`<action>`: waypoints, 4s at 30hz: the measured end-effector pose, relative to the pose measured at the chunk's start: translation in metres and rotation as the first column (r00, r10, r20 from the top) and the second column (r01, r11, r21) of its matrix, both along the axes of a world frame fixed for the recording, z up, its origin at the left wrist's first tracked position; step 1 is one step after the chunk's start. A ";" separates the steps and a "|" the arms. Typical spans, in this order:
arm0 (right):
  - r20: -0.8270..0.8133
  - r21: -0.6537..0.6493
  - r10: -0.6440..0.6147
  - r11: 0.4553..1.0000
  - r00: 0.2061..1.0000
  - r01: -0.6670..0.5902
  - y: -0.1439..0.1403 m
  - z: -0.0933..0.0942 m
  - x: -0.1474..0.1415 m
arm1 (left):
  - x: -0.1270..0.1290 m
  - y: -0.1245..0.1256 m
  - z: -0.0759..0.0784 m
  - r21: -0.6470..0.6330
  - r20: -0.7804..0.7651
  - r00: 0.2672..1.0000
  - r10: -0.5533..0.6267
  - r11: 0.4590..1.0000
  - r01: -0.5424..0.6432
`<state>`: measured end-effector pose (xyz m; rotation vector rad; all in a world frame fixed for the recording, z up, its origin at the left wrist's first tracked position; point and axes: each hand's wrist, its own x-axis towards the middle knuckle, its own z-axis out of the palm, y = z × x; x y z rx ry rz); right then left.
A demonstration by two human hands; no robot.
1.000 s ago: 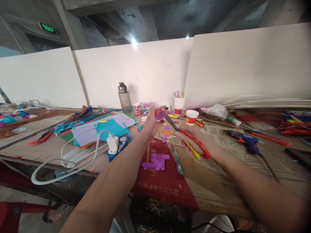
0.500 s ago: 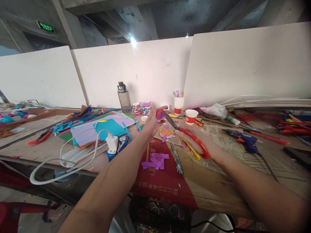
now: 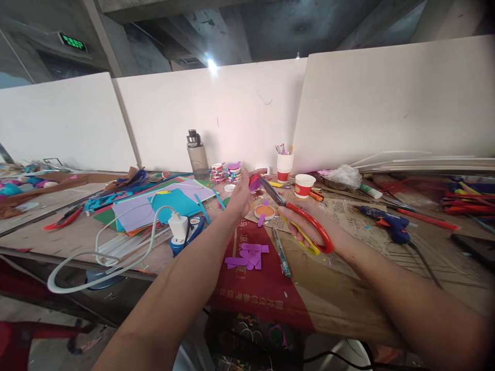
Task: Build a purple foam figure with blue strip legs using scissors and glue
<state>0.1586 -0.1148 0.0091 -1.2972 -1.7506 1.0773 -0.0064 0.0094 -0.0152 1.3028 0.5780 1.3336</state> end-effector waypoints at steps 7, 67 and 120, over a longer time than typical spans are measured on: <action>-0.011 -0.001 -0.004 1.000 1.000 0.004 -0.002 0.004 -0.002 | 0.000 -0.001 0.000 -0.002 0.001 1.000 -0.006 1.000 0.006; -0.048 -0.065 -0.047 0.997 0.998 0.044 0.000 0.000 -0.006 | 0.001 -0.004 -0.001 0.037 -0.214 0.963 0.164 0.986 -0.160; -0.001 -0.031 -0.041 0.999 0.999 0.041 0.008 -0.018 -0.004 | 0.004 -0.008 -0.003 0.081 -0.283 0.934 0.219 0.976 -0.204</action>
